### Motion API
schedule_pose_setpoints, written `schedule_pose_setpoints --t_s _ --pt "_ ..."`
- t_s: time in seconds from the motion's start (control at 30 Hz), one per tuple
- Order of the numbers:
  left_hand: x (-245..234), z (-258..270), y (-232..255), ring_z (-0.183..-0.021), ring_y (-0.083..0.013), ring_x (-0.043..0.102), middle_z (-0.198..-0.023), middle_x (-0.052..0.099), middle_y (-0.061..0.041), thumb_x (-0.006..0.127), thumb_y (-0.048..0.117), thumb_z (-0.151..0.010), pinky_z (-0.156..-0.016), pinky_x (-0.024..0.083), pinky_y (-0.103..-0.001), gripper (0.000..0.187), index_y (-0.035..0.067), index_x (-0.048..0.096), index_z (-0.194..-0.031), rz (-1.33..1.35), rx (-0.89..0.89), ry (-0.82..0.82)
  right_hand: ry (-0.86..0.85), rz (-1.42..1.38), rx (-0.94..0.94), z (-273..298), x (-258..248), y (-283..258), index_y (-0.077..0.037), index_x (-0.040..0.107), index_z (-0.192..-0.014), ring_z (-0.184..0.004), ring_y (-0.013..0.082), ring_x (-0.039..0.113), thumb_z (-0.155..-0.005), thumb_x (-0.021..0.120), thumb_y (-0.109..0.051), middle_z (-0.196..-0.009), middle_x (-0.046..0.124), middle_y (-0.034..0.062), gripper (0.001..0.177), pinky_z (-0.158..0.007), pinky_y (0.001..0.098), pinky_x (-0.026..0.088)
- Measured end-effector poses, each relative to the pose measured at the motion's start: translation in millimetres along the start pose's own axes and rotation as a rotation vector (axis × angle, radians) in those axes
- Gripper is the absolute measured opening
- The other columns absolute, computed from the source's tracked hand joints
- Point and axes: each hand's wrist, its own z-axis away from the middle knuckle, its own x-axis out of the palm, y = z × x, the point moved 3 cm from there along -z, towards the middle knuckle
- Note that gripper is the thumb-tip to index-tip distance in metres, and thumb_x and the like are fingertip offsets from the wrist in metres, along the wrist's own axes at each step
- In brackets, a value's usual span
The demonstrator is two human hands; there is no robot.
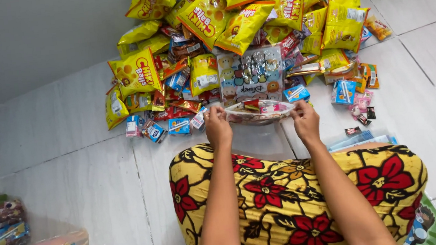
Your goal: A person sitting on the floor packs small snack packets and sticker sheets into a larger clear plastic bag from a large pile of snacks.
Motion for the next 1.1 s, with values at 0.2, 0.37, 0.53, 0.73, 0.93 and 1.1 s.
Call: schedule_pose_setpoints --t_s 0.2,0.37,0.53,0.73,0.93,1.1 --pt "-22.1 4.7 -0.6 -0.112 -0.0451 0.061 -0.107 0.058 -0.013 0.065 0.018 -0.097 -0.099 0.048 -0.054 0.011 0.014 0.055 -0.097 0.127 0.327 0.176 0.101 0.019 -0.203 21.0 -25.0 -49.1 -0.014 0.07 -0.103 -0.088 0.0283 0.064 -0.089 0.074 -0.01 -0.089 0.063 0.0065 0.016 -0.089 0.0416 0.052" --pt "-30.5 4.1 17.0 -0.111 -0.0367 0.063 -0.103 0.059 -0.005 0.067 0.023 -0.096 -0.102 0.047 -0.047 0.012 0.018 0.058 -0.09 0.195 0.436 0.247 0.19 -0.06 -0.214 24.0 -38.6 -73.2 -0.016 0.068 -0.099 -0.091 0.0257 0.063 -0.094 0.072 -0.011 -0.09 0.062 0.0053 0.008 -0.085 0.0366 0.051" --pt "-56.5 17.1 51.2 -0.114 -0.0342 0.063 -0.107 0.063 -0.004 0.064 0.022 -0.098 -0.103 0.046 -0.049 0.012 0.016 0.058 -0.09 0.279 0.527 0.247 0.238 -0.145 -0.252 23.4 -58.5 -99.7 -0.015 0.067 -0.1 -0.095 0.0237 0.063 -0.095 0.073 -0.013 -0.095 0.064 0.0059 0.007 -0.081 0.0333 0.052" --pt "-93.9 29.6 94.0 -0.108 -0.0321 0.064 -0.103 0.062 -0.006 0.061 0.019 -0.102 -0.101 0.046 -0.046 0.016 0.014 0.057 -0.088 0.406 0.585 0.251 0.284 -0.191 -0.339 19.4 -83.4 -149.6 -0.012 0.069 -0.107 -0.098 0.0259 0.061 -0.098 0.073 -0.013 -0.096 0.064 0.0073 0.009 -0.083 0.037 0.052" --pt "-121.8 40.5 130.2 -0.113 -0.0347 0.061 -0.105 0.061 -0.01 0.059 0.014 -0.102 -0.103 0.045 -0.045 0.011 0.012 0.054 -0.093 0.441 0.705 0.268 0.327 -0.227 -0.48 22.1 -111.3 -193.5 -0.011 0.068 -0.101 -0.099 0.0243 0.06 -0.1 0.072 -0.007 -0.098 0.066 0.0073 0.006 -0.088 0.0368 0.049" --pt "-134.6 49.8 145.2 -0.111 -0.032 0.059 -0.107 0.059 -0.009 0.053 0.008 -0.103 -0.105 0.042 -0.048 0.01 0.011 0.052 -0.094 0.554 0.689 0.174 0.263 -0.305 -0.412 24.4 -116.1 -209.9 -0.014 0.065 -0.1 -0.092 0.015 0.057 -0.104 0.07 -0.012 -0.091 0.066 0.0019 0.006 -0.085 0.0311 0.048"
